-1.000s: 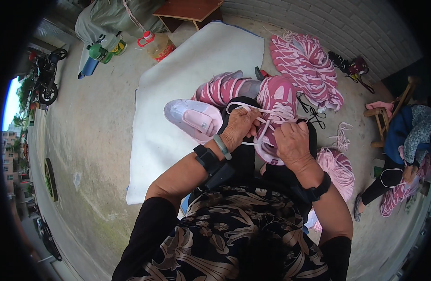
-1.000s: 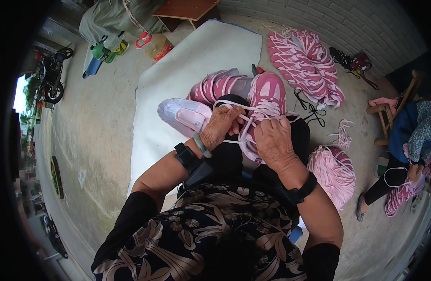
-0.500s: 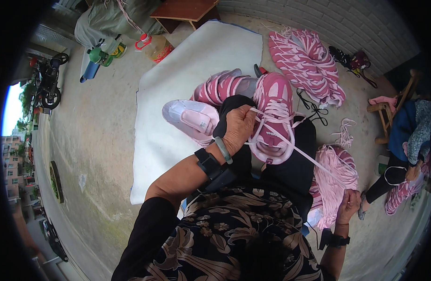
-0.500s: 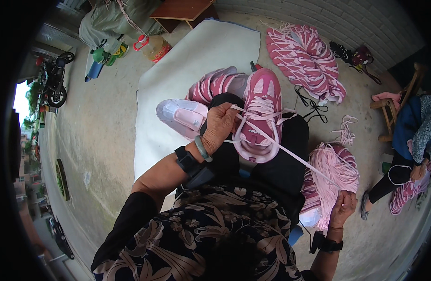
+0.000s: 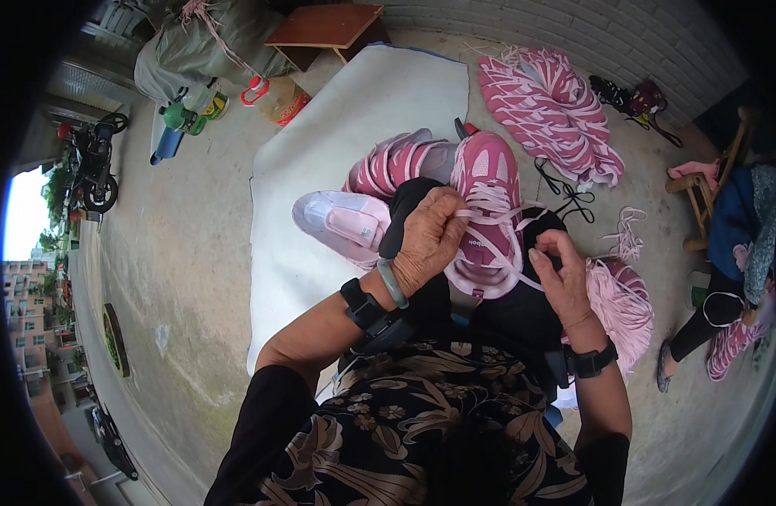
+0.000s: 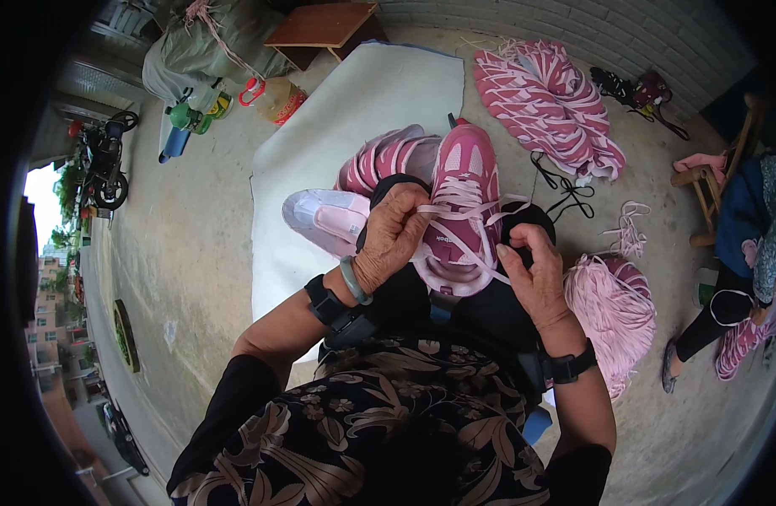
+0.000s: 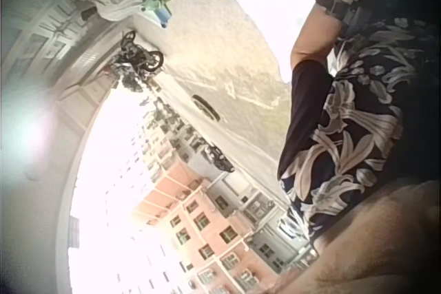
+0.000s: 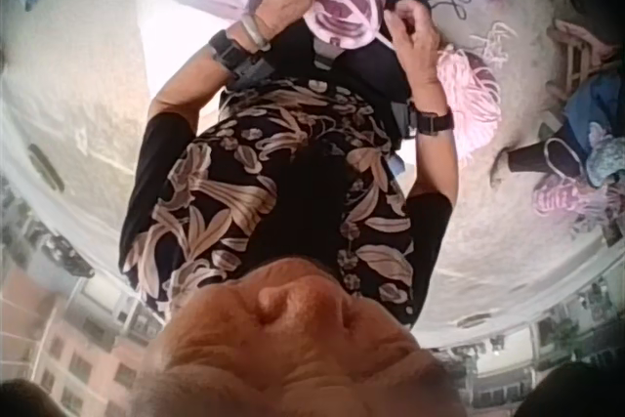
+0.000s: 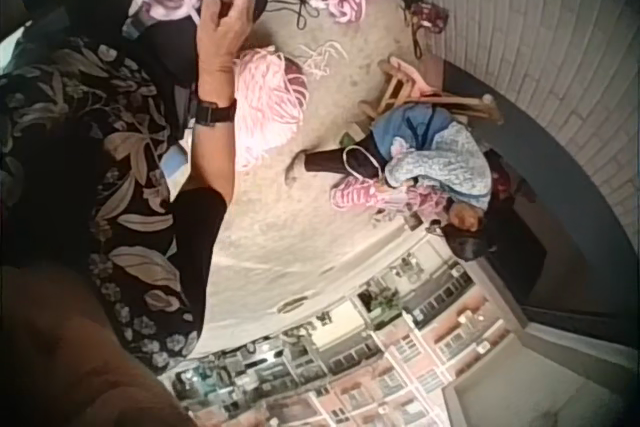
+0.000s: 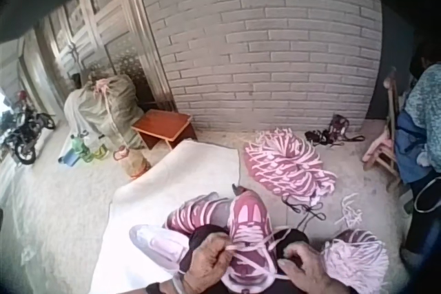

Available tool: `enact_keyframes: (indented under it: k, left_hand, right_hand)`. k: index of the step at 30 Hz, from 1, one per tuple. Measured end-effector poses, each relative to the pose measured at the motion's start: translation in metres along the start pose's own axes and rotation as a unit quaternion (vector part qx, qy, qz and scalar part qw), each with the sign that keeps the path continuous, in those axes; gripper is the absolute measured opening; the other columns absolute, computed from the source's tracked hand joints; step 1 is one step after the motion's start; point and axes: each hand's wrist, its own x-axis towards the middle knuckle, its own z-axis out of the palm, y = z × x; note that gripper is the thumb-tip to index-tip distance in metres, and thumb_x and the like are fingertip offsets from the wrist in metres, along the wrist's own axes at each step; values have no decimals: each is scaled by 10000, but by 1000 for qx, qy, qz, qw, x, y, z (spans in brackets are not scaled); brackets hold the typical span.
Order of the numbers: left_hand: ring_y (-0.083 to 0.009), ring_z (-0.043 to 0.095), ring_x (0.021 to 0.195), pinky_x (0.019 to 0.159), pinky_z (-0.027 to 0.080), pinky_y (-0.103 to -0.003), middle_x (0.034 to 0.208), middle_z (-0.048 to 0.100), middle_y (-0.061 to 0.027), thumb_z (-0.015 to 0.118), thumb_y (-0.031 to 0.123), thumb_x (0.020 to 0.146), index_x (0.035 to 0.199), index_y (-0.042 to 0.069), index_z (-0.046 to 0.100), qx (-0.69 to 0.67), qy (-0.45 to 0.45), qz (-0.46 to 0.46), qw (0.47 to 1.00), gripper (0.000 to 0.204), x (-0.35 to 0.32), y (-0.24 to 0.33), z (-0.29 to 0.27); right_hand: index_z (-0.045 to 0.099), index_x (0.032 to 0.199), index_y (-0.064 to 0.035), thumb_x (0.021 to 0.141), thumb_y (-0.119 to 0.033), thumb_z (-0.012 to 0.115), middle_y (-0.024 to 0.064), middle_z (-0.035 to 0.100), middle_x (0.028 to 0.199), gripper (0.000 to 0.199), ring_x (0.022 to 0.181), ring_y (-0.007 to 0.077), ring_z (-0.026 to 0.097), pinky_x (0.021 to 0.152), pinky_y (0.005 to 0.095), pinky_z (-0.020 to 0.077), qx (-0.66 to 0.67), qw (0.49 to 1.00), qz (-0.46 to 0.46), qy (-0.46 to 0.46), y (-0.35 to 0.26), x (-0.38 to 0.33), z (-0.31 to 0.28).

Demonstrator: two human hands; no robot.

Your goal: The person threads pink shoelaces through the eyelets of a pink Reebok sneaker held on their lap. They pull the laces tight and tie a knot to secure the shoe.

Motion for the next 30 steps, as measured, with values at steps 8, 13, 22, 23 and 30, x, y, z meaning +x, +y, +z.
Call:
enact_keyframes:
  k: [8,13,22,23,30]
  left_hand:
    - [-249,539,886,786,410,-307,972,564,-121,604,27,679,763,8,544,-50,-25,-141,988,105,-7,-29,-16]
    - [-300,500,983,845,380,-359,1042,540,-128,620,100,680,723,34,575,72,19,-11,997,92,0,-3,-8]
    - [-298,468,1069,929,311,-459,1072,545,-89,665,139,616,774,65,659,247,-95,149,953,175,7,20,35]
    - [-300,468,1075,936,307,-468,1068,544,-92,654,127,607,765,56,649,258,-92,150,950,173,8,22,39]
    - [-315,409,1156,953,281,-522,1163,480,-121,618,91,620,738,24,613,306,-101,110,940,135,8,19,52]
  right_hand:
    - [481,1102,-35,670,-143,704,136,567,904,497,764,279,582,670,355,482,-109,992,-63,16,-7,14,33]
    - [495,1091,-22,692,-104,671,143,591,888,444,734,298,604,646,360,494,-76,994,-58,45,-3,8,35]
    - [591,966,-25,733,-20,564,153,602,815,235,705,337,597,620,353,493,-49,994,-62,77,2,7,38]
    - [594,964,-27,734,-16,557,152,603,817,233,703,339,596,619,353,492,-45,994,-60,82,2,6,38]
    - [584,1014,-22,740,-23,592,159,618,856,274,726,302,621,645,329,502,1,996,-44,83,10,4,40]
